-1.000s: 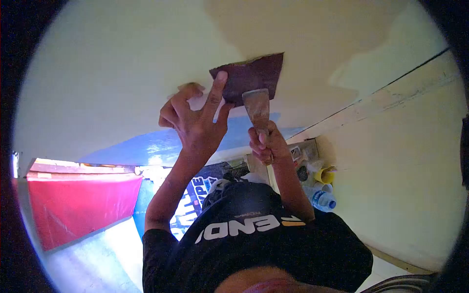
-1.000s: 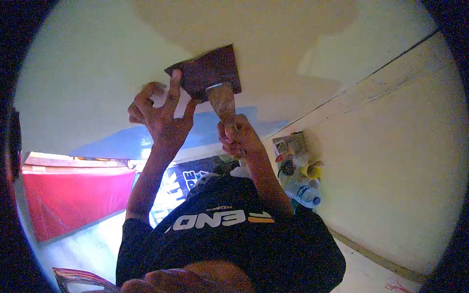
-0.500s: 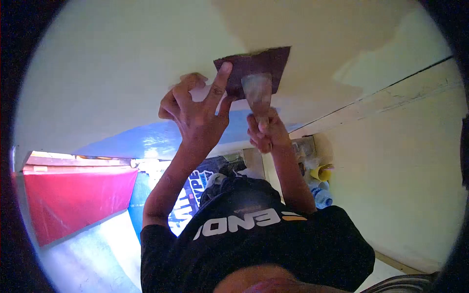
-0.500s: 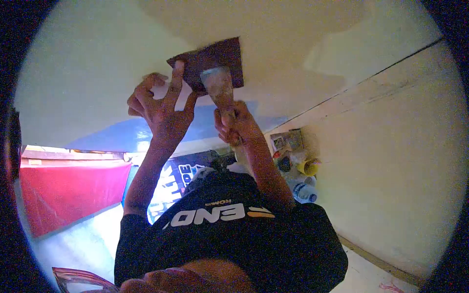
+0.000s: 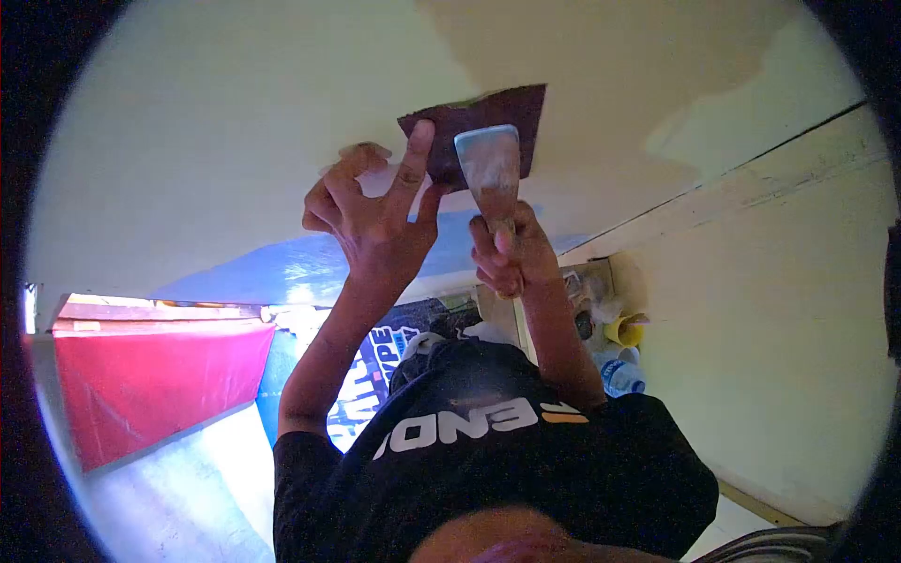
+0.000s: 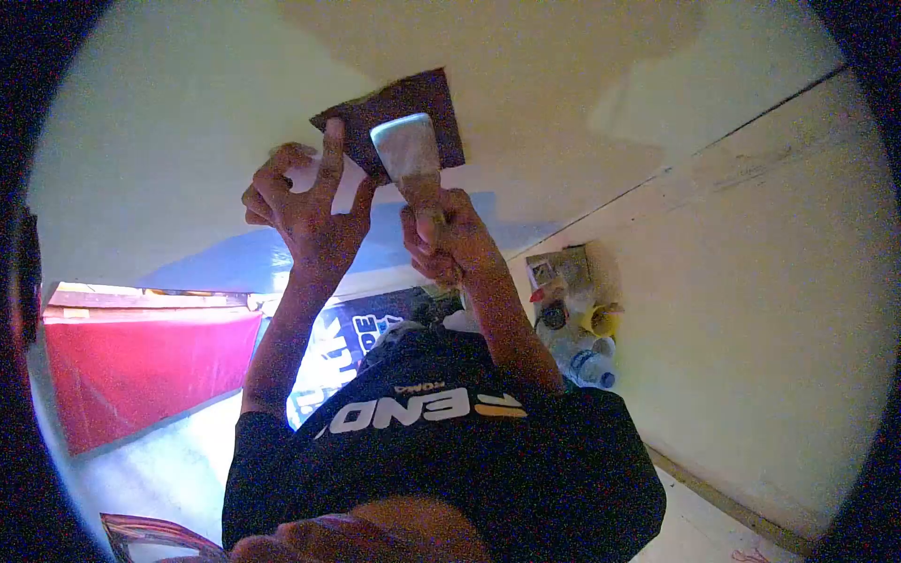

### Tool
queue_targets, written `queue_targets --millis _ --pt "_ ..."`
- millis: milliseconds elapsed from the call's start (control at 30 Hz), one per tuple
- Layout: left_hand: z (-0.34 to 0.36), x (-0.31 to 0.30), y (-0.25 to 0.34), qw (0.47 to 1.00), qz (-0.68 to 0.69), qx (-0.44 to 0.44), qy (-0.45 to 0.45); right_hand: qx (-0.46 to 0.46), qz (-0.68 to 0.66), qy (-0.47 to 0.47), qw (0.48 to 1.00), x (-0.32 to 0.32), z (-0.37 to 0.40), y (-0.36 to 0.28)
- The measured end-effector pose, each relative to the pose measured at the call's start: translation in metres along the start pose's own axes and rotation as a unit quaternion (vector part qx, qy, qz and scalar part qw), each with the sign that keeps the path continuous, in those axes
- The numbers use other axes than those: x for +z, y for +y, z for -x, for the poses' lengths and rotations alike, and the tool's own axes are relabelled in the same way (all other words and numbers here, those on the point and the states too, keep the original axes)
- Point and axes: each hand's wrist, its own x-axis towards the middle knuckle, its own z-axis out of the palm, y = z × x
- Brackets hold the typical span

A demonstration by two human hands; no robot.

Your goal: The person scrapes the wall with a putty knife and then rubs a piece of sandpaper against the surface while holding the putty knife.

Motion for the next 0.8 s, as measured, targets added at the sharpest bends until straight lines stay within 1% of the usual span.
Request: queue_targets --millis 67,133,167,233,300,400,500,600,700,800 --pt "-0.001 -0.001 0.000 1.000 0.000 0.000 -0.009 -0.010 -0.022 -0.047 0.999 -0.006 -0.008 0.001" --pt "0.001 -0.002 -0.001 1.000 0.001 -0.002 -0.017 0.022 0.021 0.033 0.999 -0.016 0.005 0.013" --pt "-0.002 0.000 -0.003 1.000 -0.001 0.003 -0.006 0.043 0.044 0.071 0.996 -0.021 0.010 0.018" --pt "0.000 0.001 -0.002 1.000 -0.005 0.009 0.002 0.022 0.046 0.064 0.997 0.002 0.002 0.005" --pt "0.001 -0.003 0.000 1.000 -0.006 0.002 -0.010 0.034 0.034 0.078 0.996 0.020 -0.005 -0.011" --pt "0.002 -0.003 0.001 1.000 0.001 -0.001 -0.004 0.017 0.063 0.045 0.997 -0.004 -0.004 0.002" --pt "-0.004 0.000 0.000 1.000 0.003 -0.001 0.010 0.017 -0.048 -0.009 0.999 -0.026 0.012 0.020" --pt "-0.001 -0.003 0.003 1.000 0.000 -0.002 -0.006 0.015 0.002 0.022 1.000 0.010 0.000 -0.009" --pt "-0.002 -0.001 0.002 1.000 -0.003 0.007 -0.001 0.050 0.095 0.046 0.993 0.001 -0.002 -0.007" --pt "-0.003 -0.001 0.000 1.000 -0.007 0.007 0.003 0.027 -0.009 -0.008 1.000 -0.015 0.009 0.012"
